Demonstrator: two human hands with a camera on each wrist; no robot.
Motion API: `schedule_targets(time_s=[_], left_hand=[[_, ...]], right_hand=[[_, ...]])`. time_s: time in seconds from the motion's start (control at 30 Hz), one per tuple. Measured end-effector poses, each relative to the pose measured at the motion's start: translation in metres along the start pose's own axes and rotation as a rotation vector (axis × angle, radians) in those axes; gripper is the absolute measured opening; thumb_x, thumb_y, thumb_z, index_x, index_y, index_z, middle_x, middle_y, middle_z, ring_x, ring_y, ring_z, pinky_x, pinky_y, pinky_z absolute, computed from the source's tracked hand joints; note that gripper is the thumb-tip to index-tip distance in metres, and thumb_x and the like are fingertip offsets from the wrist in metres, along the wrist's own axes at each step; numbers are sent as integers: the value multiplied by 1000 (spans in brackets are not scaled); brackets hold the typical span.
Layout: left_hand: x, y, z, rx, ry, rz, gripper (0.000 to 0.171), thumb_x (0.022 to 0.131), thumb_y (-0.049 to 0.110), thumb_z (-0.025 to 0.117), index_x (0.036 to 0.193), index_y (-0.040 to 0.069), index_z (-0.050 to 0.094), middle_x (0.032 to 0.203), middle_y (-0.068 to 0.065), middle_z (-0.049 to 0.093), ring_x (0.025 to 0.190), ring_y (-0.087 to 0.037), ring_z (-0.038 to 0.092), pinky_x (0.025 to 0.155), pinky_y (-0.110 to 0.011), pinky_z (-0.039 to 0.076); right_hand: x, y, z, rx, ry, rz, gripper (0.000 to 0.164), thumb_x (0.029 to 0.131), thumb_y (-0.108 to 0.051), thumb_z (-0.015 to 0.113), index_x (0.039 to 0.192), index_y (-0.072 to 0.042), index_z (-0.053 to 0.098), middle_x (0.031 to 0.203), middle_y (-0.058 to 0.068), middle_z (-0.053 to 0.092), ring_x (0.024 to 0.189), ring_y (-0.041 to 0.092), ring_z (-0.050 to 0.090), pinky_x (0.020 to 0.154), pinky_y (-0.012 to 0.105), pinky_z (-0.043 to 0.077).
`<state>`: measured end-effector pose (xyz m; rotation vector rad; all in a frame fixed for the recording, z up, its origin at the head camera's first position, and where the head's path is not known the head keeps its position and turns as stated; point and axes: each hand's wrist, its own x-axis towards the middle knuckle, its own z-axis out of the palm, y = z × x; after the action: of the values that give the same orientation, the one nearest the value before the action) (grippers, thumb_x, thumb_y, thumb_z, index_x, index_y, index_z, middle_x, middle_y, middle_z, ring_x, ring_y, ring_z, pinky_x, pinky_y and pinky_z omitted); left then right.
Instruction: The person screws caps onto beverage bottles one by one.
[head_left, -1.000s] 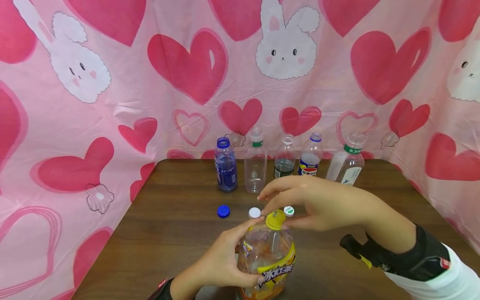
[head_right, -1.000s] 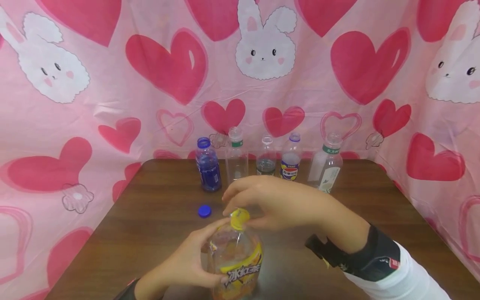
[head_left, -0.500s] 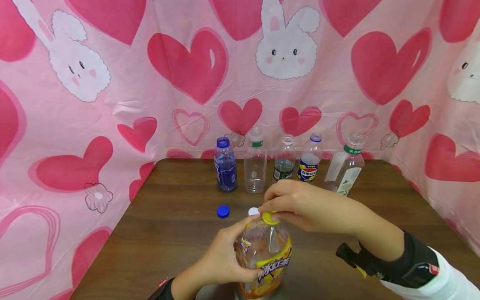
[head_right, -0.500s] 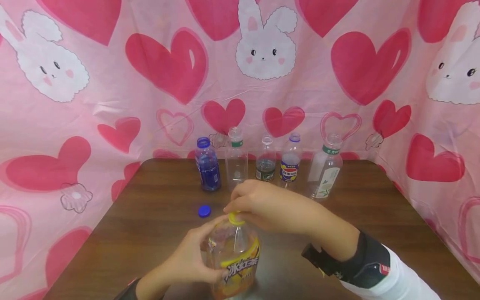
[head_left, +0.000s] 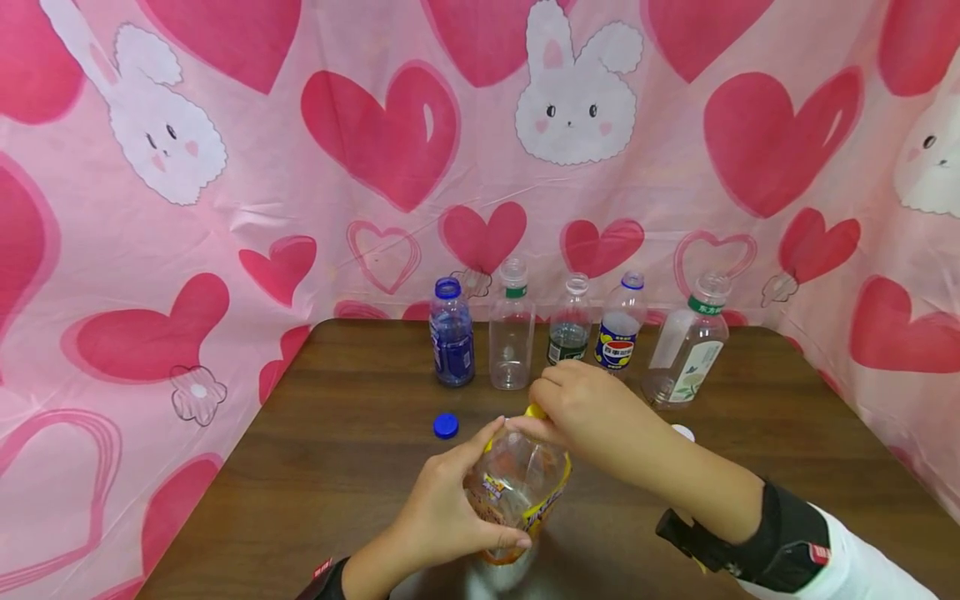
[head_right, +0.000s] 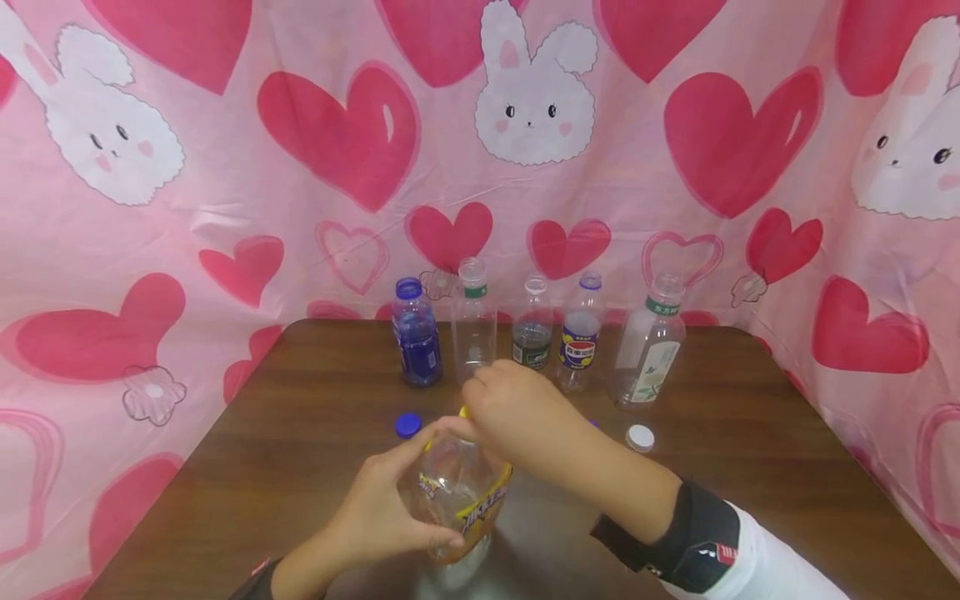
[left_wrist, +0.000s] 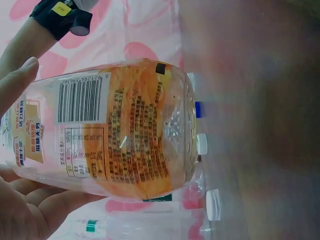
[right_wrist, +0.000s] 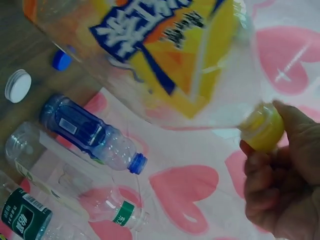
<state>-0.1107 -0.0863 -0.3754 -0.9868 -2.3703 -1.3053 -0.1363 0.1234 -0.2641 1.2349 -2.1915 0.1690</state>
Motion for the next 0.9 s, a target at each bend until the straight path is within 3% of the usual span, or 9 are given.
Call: schedule_targets(time_s=[0.1, 0.2, 0.33, 0.4, 0.5, 0.67, 0.9], left_hand=[[0, 0, 0, 16, 13, 35, 113, 55, 40, 95, 149, 15, 39, 117, -6, 67, 96, -18, 67, 78, -26, 55], [1, 0, 0, -4, -5, 47, 111, 57, 39, 95, 150, 16, 38, 118, -5, 67, 96, -17, 67, 78, -25, 55], [1, -1, -3, -99, -63, -7, 105, 61, 38, 93, 149, 16, 40, 117, -4, 67, 96, -13, 66, 74, -23, 56], [1, -2, -5, -150, -89, -42, 103, 62, 36, 93, 148, 16, 40, 116, -4, 67, 97, -12, 66, 72, -23, 56], [1, -3, -6, -192, -107, -70, 102, 63, 34, 93, 148, 15, 41, 116, -5, 67, 98, -13, 65, 71, -23, 57], [0, -3, -5, -175, -100, -65, 102, 62, 34, 94, 148, 15, 41, 115, -5, 68, 99, -13, 66, 74, -25, 56], [0, 0, -1, -77, -42, -75, 106, 56, 39, 95, 146, 15, 44, 112, 1, 69, 94, -9, 65, 76, -27, 56]], right_hand=[[0, -2, 2, -35, 51, 43, 35, 78, -32, 81, 63, -12, 57, 59, -4, 50, 53, 9, 49, 47, 21, 44], [0, 0, -2, 14, 30, 51, 32, 80, -33, 80, 66, -12, 60, 62, -5, 52, 56, 8, 49, 49, 21, 44], [1, 11, -16, 242, -82, 12, 17, 84, -26, 78, 90, -12, 71, 87, -6, 63, 79, 9, 58, 68, 25, 53], [1, 18, -23, 360, -142, -29, 20, 85, -18, 77, 102, -12, 72, 102, -4, 65, 93, 11, 60, 79, 30, 55], [1, 24, -29, 462, -210, -80, 22, 84, -6, 76, 105, -11, 73, 108, -3, 65, 100, 13, 60, 84, 32, 55], [0, 25, -25, 457, -236, -106, 25, 83, 2, 74, 106, -8, 73, 104, -1, 64, 96, 12, 59, 83, 29, 54], [-1, 17, -15, 340, -221, -19, 16, 84, -11, 77, 98, -7, 70, 92, -2, 62, 85, 10, 58, 76, 25, 54]])
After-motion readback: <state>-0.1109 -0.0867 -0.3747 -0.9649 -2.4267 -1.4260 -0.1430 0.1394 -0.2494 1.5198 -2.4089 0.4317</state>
